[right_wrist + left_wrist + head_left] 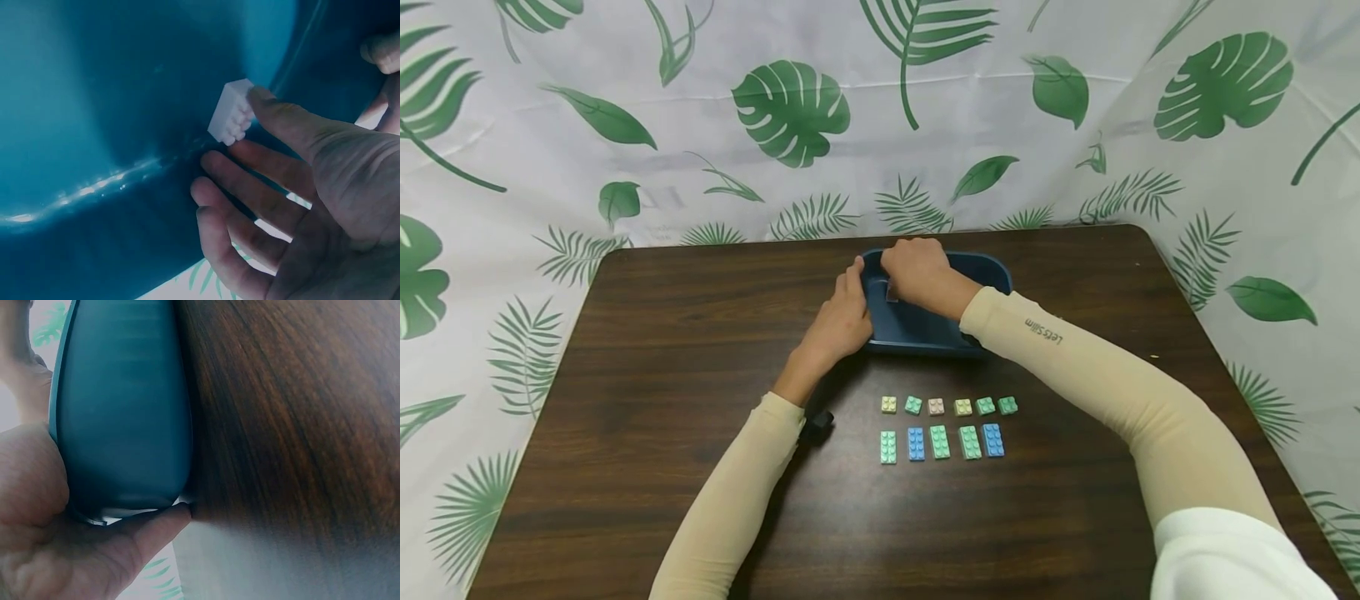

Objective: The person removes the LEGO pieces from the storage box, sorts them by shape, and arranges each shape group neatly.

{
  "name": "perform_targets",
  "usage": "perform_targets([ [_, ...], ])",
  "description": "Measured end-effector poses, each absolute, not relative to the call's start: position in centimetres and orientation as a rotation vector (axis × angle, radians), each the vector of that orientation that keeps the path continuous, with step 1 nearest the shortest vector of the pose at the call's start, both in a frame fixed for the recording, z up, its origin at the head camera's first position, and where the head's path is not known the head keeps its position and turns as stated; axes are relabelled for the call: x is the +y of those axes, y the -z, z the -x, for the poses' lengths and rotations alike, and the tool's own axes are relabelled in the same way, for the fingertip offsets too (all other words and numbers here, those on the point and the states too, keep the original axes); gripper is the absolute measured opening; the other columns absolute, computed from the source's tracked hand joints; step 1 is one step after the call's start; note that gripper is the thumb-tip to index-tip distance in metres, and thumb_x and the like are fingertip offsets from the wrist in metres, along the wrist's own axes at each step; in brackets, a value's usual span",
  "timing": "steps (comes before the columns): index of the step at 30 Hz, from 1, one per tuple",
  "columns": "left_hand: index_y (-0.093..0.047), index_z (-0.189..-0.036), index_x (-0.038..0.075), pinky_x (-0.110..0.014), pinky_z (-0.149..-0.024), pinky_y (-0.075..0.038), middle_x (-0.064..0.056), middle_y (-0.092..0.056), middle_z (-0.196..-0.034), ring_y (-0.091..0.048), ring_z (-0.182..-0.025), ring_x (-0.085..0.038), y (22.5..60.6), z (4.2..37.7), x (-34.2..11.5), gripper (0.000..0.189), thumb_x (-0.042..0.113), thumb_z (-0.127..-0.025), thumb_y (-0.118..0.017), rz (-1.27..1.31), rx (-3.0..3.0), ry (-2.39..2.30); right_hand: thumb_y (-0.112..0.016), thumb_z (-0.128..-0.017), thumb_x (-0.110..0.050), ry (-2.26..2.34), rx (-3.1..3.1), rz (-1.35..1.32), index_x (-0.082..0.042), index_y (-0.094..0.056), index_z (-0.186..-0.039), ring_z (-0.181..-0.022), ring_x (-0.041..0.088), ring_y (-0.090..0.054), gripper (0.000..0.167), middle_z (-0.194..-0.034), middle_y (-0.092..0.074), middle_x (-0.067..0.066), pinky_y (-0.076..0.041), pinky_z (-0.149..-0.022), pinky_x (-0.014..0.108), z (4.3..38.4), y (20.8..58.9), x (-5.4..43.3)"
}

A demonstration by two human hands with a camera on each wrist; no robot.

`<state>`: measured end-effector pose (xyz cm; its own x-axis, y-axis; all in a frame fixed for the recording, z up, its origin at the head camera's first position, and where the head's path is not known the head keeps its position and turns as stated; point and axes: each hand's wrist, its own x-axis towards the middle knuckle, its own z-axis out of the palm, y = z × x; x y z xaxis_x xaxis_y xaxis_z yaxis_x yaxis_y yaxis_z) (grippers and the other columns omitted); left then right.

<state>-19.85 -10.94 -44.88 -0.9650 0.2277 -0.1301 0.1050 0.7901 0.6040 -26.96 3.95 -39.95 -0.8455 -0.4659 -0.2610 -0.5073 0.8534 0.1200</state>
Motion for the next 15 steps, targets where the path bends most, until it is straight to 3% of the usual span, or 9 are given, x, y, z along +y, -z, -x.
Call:
perform_targets([
  [9, -0.002, -0.17, 0.008, -0.058, -0.102, -0.051, -0.026, -0.026, -0.169, -0.059, -0.127, -0.047, 44.9, 19.9, -10.7, 0.075, 0.009, -0.106, -0.041, -0.276, 2.8, -0.906, -0.075, -0.099, -0.035, -0.249, 2.81, 0.769, -0.014, -0.076, -0.109, -0.076, 0.024, -0.071, 0.024, -0.084, -0.072, 0.004, -0.063, -0.073, 0.043, 26.9, 40.3, 4.5],
  [15, -0.001, -0.17, 0.009, -0.058, -0.101, -0.051, -0.025, -0.024, -0.17, -0.059, -0.125, -0.047, 44.8, 19.8, -10.8, 0.075, 0.009, -0.106, -0.041, -0.262, 2.791, -0.923, -0.068, -0.102, -0.031, -0.207, 2.787, 0.757, -0.015, -0.071, -0.097, -0.071, 0.022, -0.066, 0.017, -0.08, -0.066, 0.003, -0.055, -0.066, 0.04, 26.6, 39.4, 5.1],
])
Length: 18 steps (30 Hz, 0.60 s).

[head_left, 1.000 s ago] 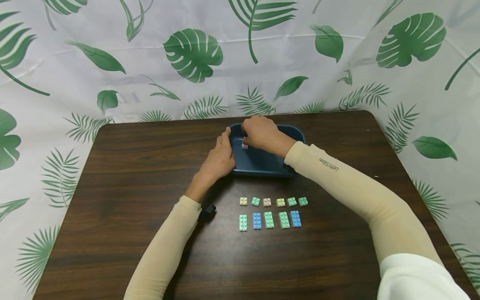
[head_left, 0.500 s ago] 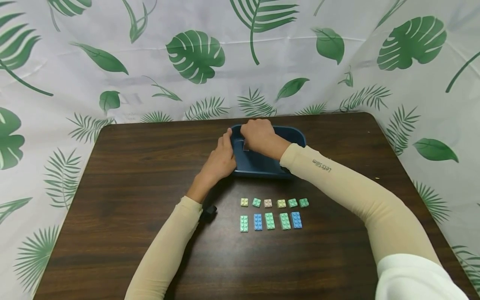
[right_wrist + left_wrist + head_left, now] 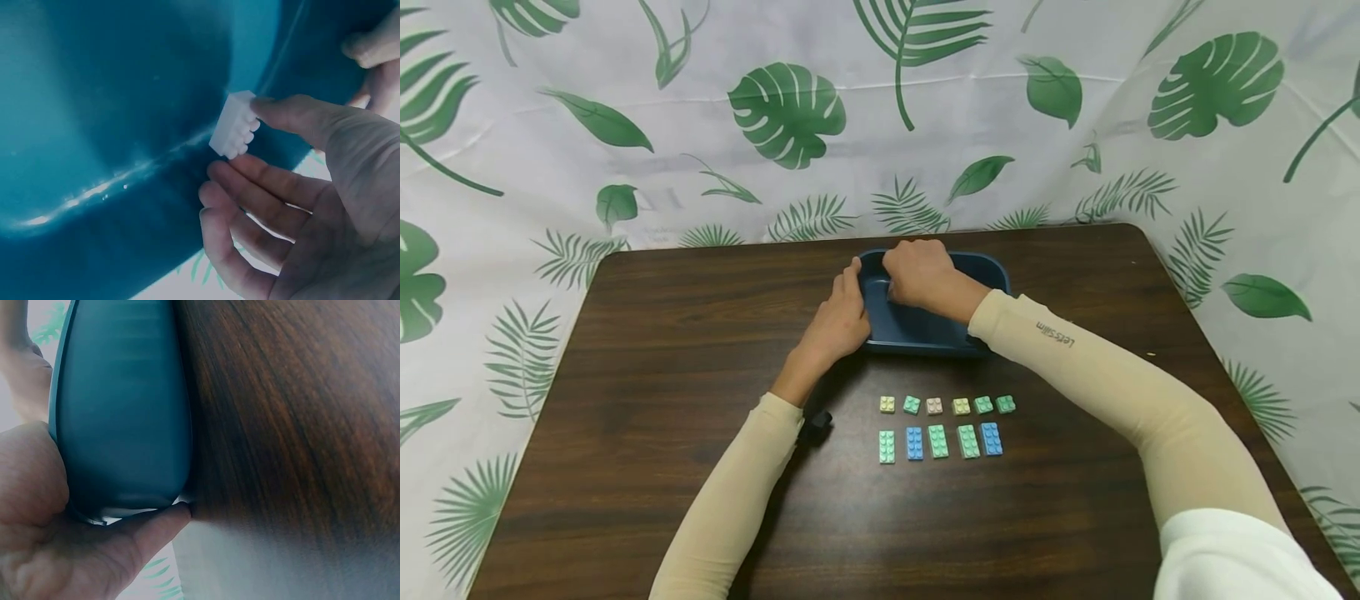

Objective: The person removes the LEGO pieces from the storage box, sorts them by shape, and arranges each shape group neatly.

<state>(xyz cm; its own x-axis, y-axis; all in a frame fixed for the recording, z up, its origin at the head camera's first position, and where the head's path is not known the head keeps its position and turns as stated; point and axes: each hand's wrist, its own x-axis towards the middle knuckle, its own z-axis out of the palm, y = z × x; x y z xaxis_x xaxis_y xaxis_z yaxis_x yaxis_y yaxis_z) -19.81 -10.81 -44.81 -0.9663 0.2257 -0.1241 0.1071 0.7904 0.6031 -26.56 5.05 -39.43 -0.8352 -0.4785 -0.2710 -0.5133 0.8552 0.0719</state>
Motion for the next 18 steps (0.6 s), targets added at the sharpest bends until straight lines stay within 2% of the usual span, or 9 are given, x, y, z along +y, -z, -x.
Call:
perform_targets([
  [4, -0.001, -0.17, 0.009, -0.057, -0.098, -0.052, -0.025, -0.024, -0.17, -0.06, -0.122, -0.047, 44.9, 19.8, -10.8, 0.075, 0.009, -0.106, -0.041, -0.265, 2.797, -0.922, -0.067, -0.101, -0.031, -0.177, 2.793, 0.761, -0.015, -0.069, -0.1, -0.07, 0.021, -0.064, 0.017, -0.082, -0.066, 0.002, -0.049, -0.061, 0.037, 25.8, 38.6, 5.9],
  [6, -0.001, -0.17, 0.009, -0.057, -0.097, -0.053, -0.025, -0.025, -0.17, -0.061, -0.122, -0.047, 44.9, 19.8, -10.8, 0.076, 0.008, -0.106, -0.041, -0.265, 2.797, -0.924, -0.066, -0.1, -0.031, -0.168, 2.804, 0.785, -0.013, -0.07, -0.109, -0.071, 0.022, -0.065, 0.02, -0.086, -0.068, 0.004, -0.049, -0.059, 0.037, 25.2, 38.3, 6.5],
  [9, 0.0, -0.17, 0.009, -0.057, -0.098, -0.052, -0.024, -0.023, -0.171, -0.06, -0.124, -0.047, 44.8, 19.8, -10.8, 0.076, 0.008, -0.106, -0.041, -0.267, 2.789, -0.931, -0.069, -0.099, -0.033, -0.18, 2.824, 0.836, -0.01, -0.068, -0.128, -0.079, 0.023, -0.069, 0.036, -0.098, -0.072, 0.007, -0.055, -0.061, 0.039, 24.1, 37.9, 7.5],
  [12, 0.001, -0.17, 0.01, -0.057, -0.1, -0.052, -0.024, -0.022, -0.172, -0.058, -0.127, -0.046, 44.8, 19.8, -10.7, 0.077, 0.008, -0.106, -0.041, -0.265, 2.784, -0.933, -0.074, -0.097, -0.036, -0.203, 2.842, 0.889, -0.008, -0.063, -0.141, -0.094, 0.026, -0.072, 0.053, -0.113, -0.074, 0.009, -0.061, -0.069, 0.043, 22.9, 37.5, 8.7],
  [14, 0.001, -0.17, 0.01, -0.056, -0.098, -0.052, -0.023, -0.021, -0.172, -0.059, -0.125, -0.045, 44.8, 19.7, -10.7, 0.077, 0.008, -0.107, -0.041, -0.258, 2.781, -0.933, -0.077, -0.095, -0.038, -0.205, 2.867, 0.914, -0.008, -0.062, -0.142, -0.1, 0.027, -0.072, 0.057, -0.117, -0.074, 0.01, -0.062, -0.072, 0.044, 22.1, 37.3, 9.5],
  [18, 0.002, -0.171, 0.011, -0.053, -0.094, -0.052, -0.022, -0.021, -0.173, -0.062, -0.117, -0.043, 44.8, 19.6, -10.7, 0.077, 0.009, -0.107, -0.042, -0.25, 2.781, -0.925, -0.078, -0.093, -0.037, -0.173, 2.937, 0.947, -0.01, -0.064, -0.135, -0.1, 0.027, -0.071, 0.052, -0.113, -0.072, 0.009, -0.06, -0.067, 0.043, 20.4, 36.9, 11.1],
])
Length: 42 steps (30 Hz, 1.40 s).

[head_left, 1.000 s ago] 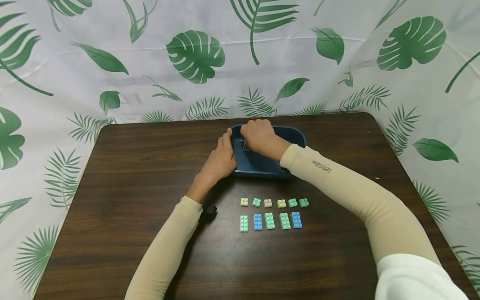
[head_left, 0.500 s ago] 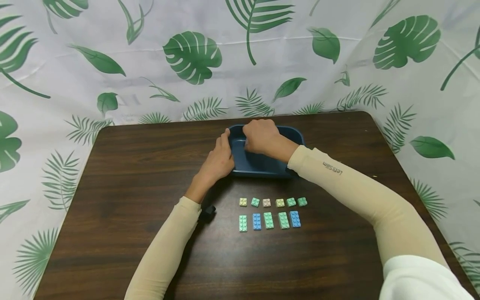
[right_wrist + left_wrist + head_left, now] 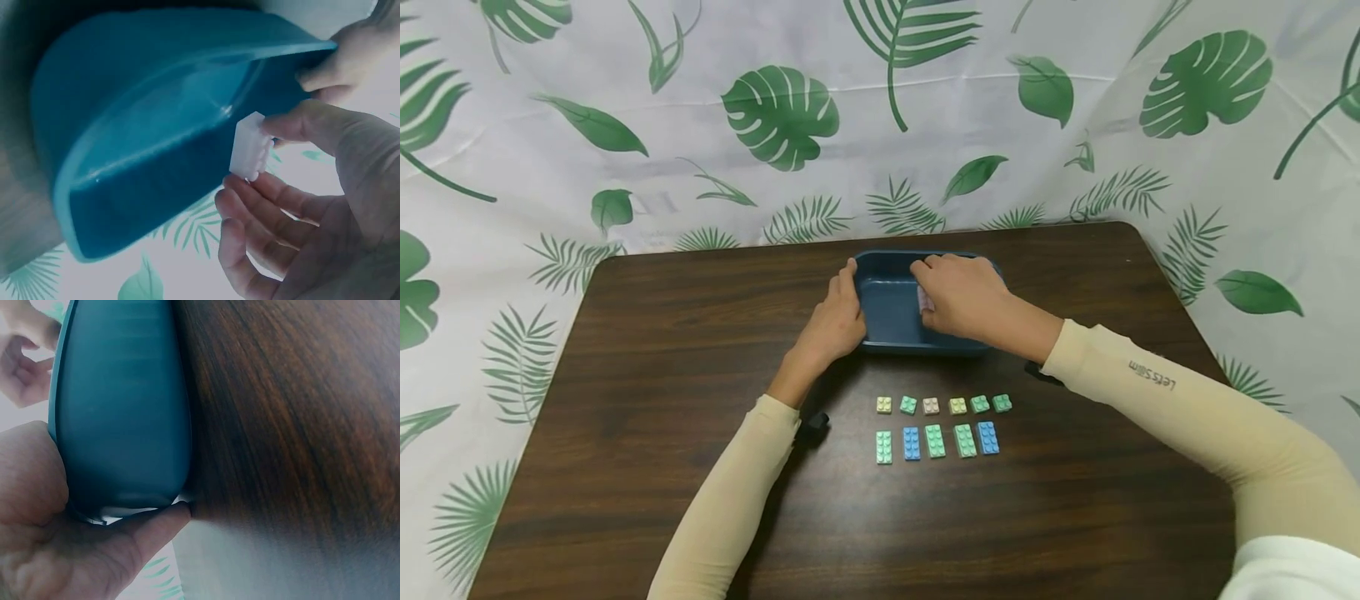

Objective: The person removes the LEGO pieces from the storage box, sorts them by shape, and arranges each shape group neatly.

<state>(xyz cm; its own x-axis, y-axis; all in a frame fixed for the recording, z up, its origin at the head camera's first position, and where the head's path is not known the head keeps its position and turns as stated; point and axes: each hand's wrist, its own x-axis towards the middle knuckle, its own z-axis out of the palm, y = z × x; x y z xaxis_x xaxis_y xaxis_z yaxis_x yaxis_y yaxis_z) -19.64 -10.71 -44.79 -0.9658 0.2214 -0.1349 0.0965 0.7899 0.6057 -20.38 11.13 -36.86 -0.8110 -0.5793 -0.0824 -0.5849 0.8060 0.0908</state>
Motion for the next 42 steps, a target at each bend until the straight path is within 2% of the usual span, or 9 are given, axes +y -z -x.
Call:
perform_targets([
  [8, 0.002, -0.171, 0.012, -0.055, -0.096, -0.051, -0.022, -0.022, -0.172, -0.061, -0.117, -0.044, 44.9, 19.5, -10.5, 0.078, 0.009, -0.107, -0.043, -0.252, 2.782, -0.927, -0.085, -0.086, -0.035, -0.194, 2.926, 1.074, -0.009, -0.065, -0.129, -0.101, 0.027, -0.069, 0.054, -0.114, -0.072, 0.009, -0.058, -0.061, 0.041, 16.3, 35.7, 14.5],
  [13, 0.001, -0.171, 0.012, -0.058, -0.1, -0.051, -0.023, -0.025, -0.171, -0.062, -0.115, -0.045, 45.1, 19.6, -10.5, 0.079, 0.009, -0.106, -0.044, -0.233, 2.787, -0.925, -0.089, -0.081, -0.033, -0.234, 2.829, 1.138, -0.01, -0.069, -0.122, -0.092, 0.023, -0.07, 0.052, -0.103, -0.073, 0.005, -0.057, -0.059, 0.037, 13.6, 34.7, 16.5],
  [19, 0.002, -0.171, 0.014, -0.059, -0.107, -0.048, -0.021, -0.023, -0.172, -0.058, -0.127, -0.046, 45.0, 19.5, -10.6, 0.079, 0.01, -0.106, -0.043, -0.216, 2.769, -0.938, -0.091, -0.077, -0.026, -0.211, 2.763, 1.164, -0.015, -0.07, -0.109, -0.076, 0.014, -0.065, 0.04, -0.087, -0.068, -0.003, -0.047, -0.053, 0.03, 10.9, 35.0, 18.7],
  [25, 0.003, -0.171, 0.015, -0.057, -0.099, -0.05, -0.021, -0.022, -0.172, -0.06, -0.116, -0.045, 45.0, 19.5, -10.6, 0.079, 0.01, -0.107, -0.042, -0.217, 2.773, -0.925, -0.09, -0.074, -0.021, -0.154, 2.691, 1.107, -0.021, -0.068, -0.099, -0.068, 0.007, -0.055, 0.033, -0.08, -0.065, -0.009, -0.042, -0.052, 0.029, 9.5, 36.5, 20.1],
  [28, 0.004, -0.171, 0.015, -0.057, -0.1, -0.049, -0.021, -0.022, -0.172, -0.06, -0.118, -0.045, 45.0, 19.6, -10.6, 0.079, 0.01, -0.107, -0.042, -0.215, 2.775, -0.925, -0.089, -0.073, -0.019, -0.128, 2.689, 1.105, -0.023, -0.067, -0.095, -0.065, 0.006, -0.052, 0.032, -0.077, -0.062, -0.011, -0.041, -0.053, 0.029, 9.0, 37.3, 20.5],
  [31, 0.004, -0.171, 0.015, -0.058, -0.101, -0.048, -0.021, -0.021, -0.173, -0.059, -0.12, -0.045, 44.9, 19.6, -10.6, 0.079, 0.01, -0.107, -0.042, -0.212, 2.77, -0.932, -0.088, -0.074, -0.019, -0.118, 2.69, 1.097, -0.022, -0.067, -0.095, -0.064, 0.006, -0.05, 0.03, -0.077, -0.063, -0.01, -0.04, -0.053, 0.029, 8.7, 38.0, 20.8],
  [35, 0.004, -0.171, 0.015, -0.059, -0.104, -0.047, -0.021, -0.021, -0.173, -0.058, -0.123, -0.045, 44.8, 19.6, -10.5, 0.079, 0.01, -0.106, -0.041, -0.216, 2.766, -0.938, -0.09, -0.076, -0.021, -0.127, 2.671, 1.059, -0.019, -0.071, -0.106, -0.065, 0.006, -0.054, 0.037, -0.084, -0.07, -0.007, -0.044, -0.054, 0.029, 8.4, 38.7, 21.2],
  [38, 0.004, -0.171, 0.015, -0.059, -0.104, -0.048, -0.022, -0.022, -0.172, -0.058, -0.122, -0.045, 44.8, 19.6, -10.4, 0.079, 0.01, -0.106, -0.041, -0.22, 2.773, -0.934, -0.093, -0.075, -0.023, -0.128, 2.661, 1.038, -0.016, -0.072, -0.115, -0.069, 0.007, -0.059, 0.045, -0.089, -0.074, -0.005, -0.048, -0.056, 0.031, 8.2, 39.0, 21.4],
  [42, 0.003, -0.171, 0.014, -0.058, -0.1, -0.049, -0.022, -0.023, -0.171, -0.06, -0.113, -0.044, 44.8, 19.7, -10.3, 0.078, 0.01, -0.107, -0.041, -0.221, 2.781, -0.917, -0.092, -0.077, -0.024, -0.127, 2.662, 1.038, -0.015, -0.073, -0.118, -0.075, 0.011, -0.067, 0.047, -0.095, -0.077, -0.001, -0.053, -0.06, 0.035, 8.1, 39.4, 21.5],
])
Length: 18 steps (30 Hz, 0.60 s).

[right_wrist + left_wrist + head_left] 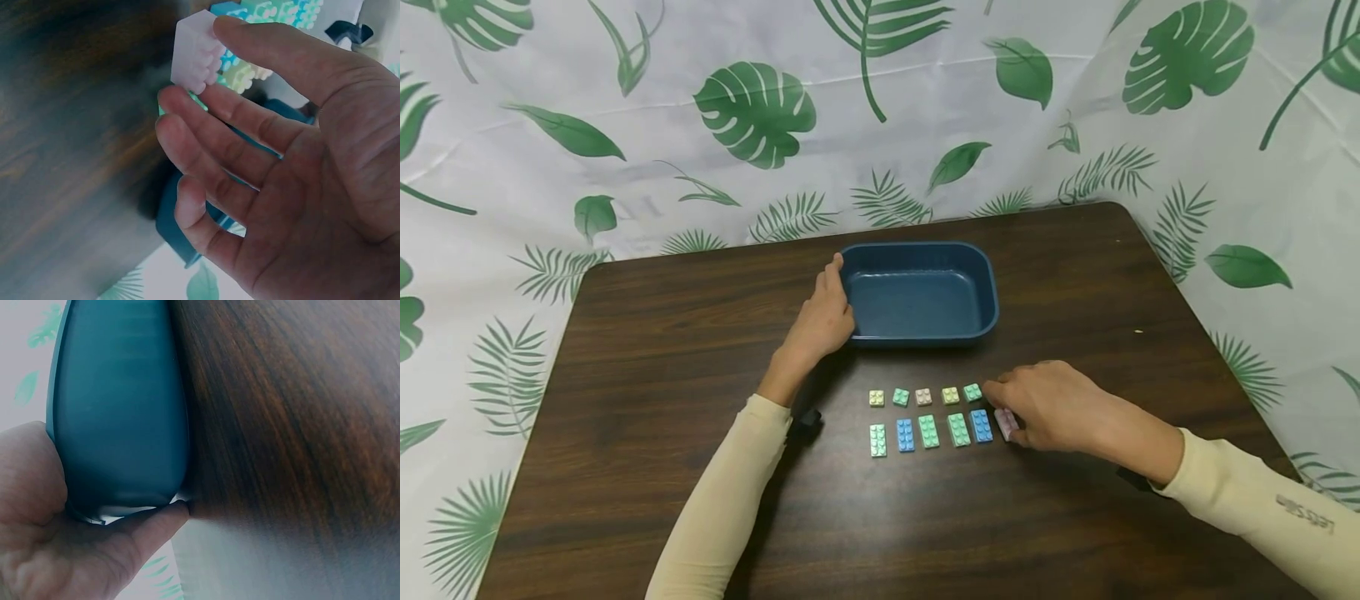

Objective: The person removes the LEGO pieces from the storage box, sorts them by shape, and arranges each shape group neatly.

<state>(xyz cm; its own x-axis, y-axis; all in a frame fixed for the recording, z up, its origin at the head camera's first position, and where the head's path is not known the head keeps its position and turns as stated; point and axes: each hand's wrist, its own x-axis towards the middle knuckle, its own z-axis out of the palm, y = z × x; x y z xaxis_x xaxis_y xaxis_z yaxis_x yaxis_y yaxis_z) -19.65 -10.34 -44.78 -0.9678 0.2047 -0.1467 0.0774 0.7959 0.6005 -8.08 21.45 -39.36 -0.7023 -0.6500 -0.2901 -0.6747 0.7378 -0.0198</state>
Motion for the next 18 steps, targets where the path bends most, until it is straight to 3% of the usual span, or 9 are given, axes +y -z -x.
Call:
perform_targets([
  [8, 0.002, -0.171, 0.012, -0.057, -0.1, -0.05, -0.023, -0.024, -0.17, -0.06, -0.114, -0.043, 44.77, 19.73, -10.41, 0.077, 0.01, -0.106, -0.041, -0.227, 2.795, -0.909, -0.093, -0.079, -0.028, -0.169, 2.664, 1.014, -0.012, -0.072, -0.127, -0.088, 0.021, -0.075, 0.055, -0.103, -0.079, 0.004, -0.06, -0.069, 0.042, 7.92, 39.78, 21.31],
  [13, 0.003, -0.171, 0.012, -0.055, -0.093, -0.05, -0.023, -0.024, -0.171, -0.061, -0.106, -0.043, 44.8, 19.7, -10.41, 0.077, 0.01, -0.106, -0.04, -0.236, 2.791, -0.907, -0.092, -0.079, -0.027, -0.163, 2.662, 1.008, -0.012, -0.071, -0.122, -0.087, 0.02, -0.074, 0.049, -0.101, -0.079, 0.004, -0.06, -0.071, 0.043, 7.86, 40.08, 21.29],
  [18, 0.004, -0.171, 0.014, -0.059, -0.104, -0.049, -0.022, -0.021, -0.173, -0.059, -0.123, -0.046, 44.89, 19.68, -10.47, 0.077, 0.011, -0.107, -0.039, -0.231, 2.779, -0.908, -0.092, -0.08, -0.026, -0.149, 2.677, 1.025, -0.013, -0.07, -0.117, -0.083, 0.019, -0.073, 0.044, -0.096, -0.078, 0.003, -0.059, -0.069, 0.042, 7.76, 40.34, 21.39],
])
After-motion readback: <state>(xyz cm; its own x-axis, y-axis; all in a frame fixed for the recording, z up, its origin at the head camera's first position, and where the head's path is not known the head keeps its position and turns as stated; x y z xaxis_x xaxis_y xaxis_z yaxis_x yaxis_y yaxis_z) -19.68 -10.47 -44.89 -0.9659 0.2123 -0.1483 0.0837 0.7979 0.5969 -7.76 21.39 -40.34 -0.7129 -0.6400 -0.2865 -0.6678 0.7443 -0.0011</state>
